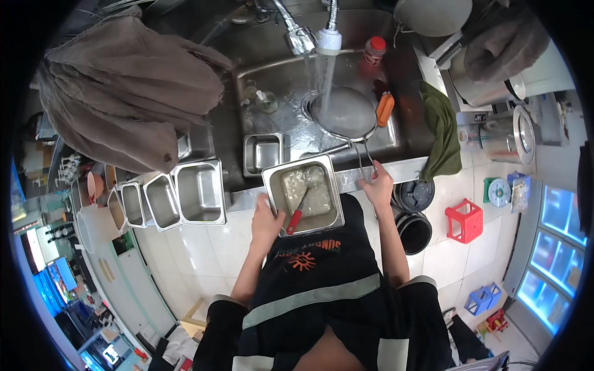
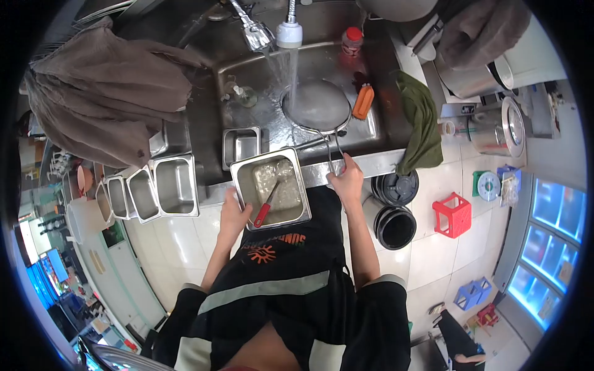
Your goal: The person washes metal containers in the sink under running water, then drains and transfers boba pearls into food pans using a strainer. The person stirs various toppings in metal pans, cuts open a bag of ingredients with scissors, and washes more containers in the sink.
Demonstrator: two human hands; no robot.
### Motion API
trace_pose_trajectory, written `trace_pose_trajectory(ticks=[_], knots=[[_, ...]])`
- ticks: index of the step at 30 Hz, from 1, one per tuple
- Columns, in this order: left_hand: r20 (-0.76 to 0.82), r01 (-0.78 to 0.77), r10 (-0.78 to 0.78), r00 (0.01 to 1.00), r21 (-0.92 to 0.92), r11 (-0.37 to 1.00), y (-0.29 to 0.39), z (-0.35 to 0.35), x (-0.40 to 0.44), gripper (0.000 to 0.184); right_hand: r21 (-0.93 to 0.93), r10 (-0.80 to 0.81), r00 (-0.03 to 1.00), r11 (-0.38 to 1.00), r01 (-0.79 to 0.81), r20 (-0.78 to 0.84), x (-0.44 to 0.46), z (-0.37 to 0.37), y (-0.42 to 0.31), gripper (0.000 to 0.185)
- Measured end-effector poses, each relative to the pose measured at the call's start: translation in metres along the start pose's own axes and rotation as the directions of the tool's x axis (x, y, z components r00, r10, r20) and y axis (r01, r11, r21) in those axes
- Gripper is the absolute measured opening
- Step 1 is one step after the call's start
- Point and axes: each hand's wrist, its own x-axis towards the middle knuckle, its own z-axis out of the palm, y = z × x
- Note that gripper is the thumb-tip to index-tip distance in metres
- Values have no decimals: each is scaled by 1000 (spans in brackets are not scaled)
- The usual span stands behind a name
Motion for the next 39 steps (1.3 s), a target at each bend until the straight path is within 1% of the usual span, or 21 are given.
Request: trace_pose_trajectory(ticks=[1, 2, 4, 6, 10, 13, 15, 16, 19, 20, 22, 24, 25, 26, 28, 30, 33, 35, 36, 37, 39], knots=[[-220, -137, 161, 962, 124, 983, 15, -4, -6, 39, 1, 12, 1000, 1000, -12, 2, -4, -2, -2, 59], [-412, -242, 337, 847, 266, 933, 30, -7, -9, 41, 6, 39, 999, 999, -39, 6, -8, -2, -2, 59], [-134, -277, 336, 932, 331, 902, 45, -4, -19, 39, 19, 90, 996, 996, -90, -3, -13, -1, -3, 59], [195, -390, 338, 921, 451, 803, 48, 4, -22, 38, 19, 94, 995, 995, -93, -30, -16, -1, -5, 59], [387, -536, 379, 841, 695, 480, 33, 32, -11, 29, 34, 100, 992, 995, -98, -76, -25, 0, -1, 59], [296, -524, 433, 852, 508, 684, 47, -10, -9, 23, 60, 84, 990, 995, -77, -113, -26, -2, -3, 60], [381, -409, 361, 851, 49, 911, 30, -34, 7, 23, 62, 114, 988, 992, -107, -106, -27, -3, -3, 58], [434, -290, 345, 832, -190, 938, 19, -47, 15, 23, 60, 121, 987, 992, -115, -107, -27, -5, -4, 57], [574, 123, 304, 760, -588, 800, -16, -74, 36, 27, 121, 190, 975, 977, -175, -119, -28, -3, -3, 55], [517, 161, 294, 804, -664, 730, -21, -79, 40, 27, 147, 202, 973, 972, -185, -113, -28, -4, -4, 55], [380, 92, 308, 872, -746, 659, -20, -79, 63, 26, 187, 224, 971, 961, -205, -88, -28, -9, -7, 53], [301, 42, 222, 927, -673, 739, 11, -84, 86, 25, 212, 224, 970, 956, -201, -89, -26, -12, -10, 52], [296, 32, 160, 942, -552, 833, 16, -74, 110, 24, 216, 213, 972, 958, -189, -94, -26, -13, -11, 52], [322, -26, 232, 918, -535, 844, -1, -50, 145, 25, 220, 205, 974, 959, -180, -96, -27, -12, -10, 52], [373, -151, 211, 903, -184, 971, -19, -2, 203, 31, 188, 177, 981, 969, -159, -82, -28, -12, -5, 52], [380, -292, 252, 890, 50, 955, -33, 38, 235, 41, 165, 178, 981, 972, -165, -71, -29, -17, -5, 53], [357, -364, 336, 872, 12, 931, -48, 68, 239, 47, 140, 188, 981, 974, -179, -51, -32, -18, 2, 54], [389, 2, 82, 918, -210, 978, -23, 42, 206, 50, 139, 187, 981, 974, -179, -50, -37, -20, 5, 53], [425, 194, -49, 904, -305, 933, -16, 32, 190, 51, 139, 187, 981, 974, -179, -48, -37, -22, 4, 53], [398, 192, -15, 917, -407, 893, -28, 31, 183, 60, 142, 188, 981, 973, -180, -44, -39, -23, 3, 53], [428, 343, -143, 892, -438, 831, -50, 14, 147, 68, 158, 199, 980, 968, -194, -20, -39, -25, 2, 53]])
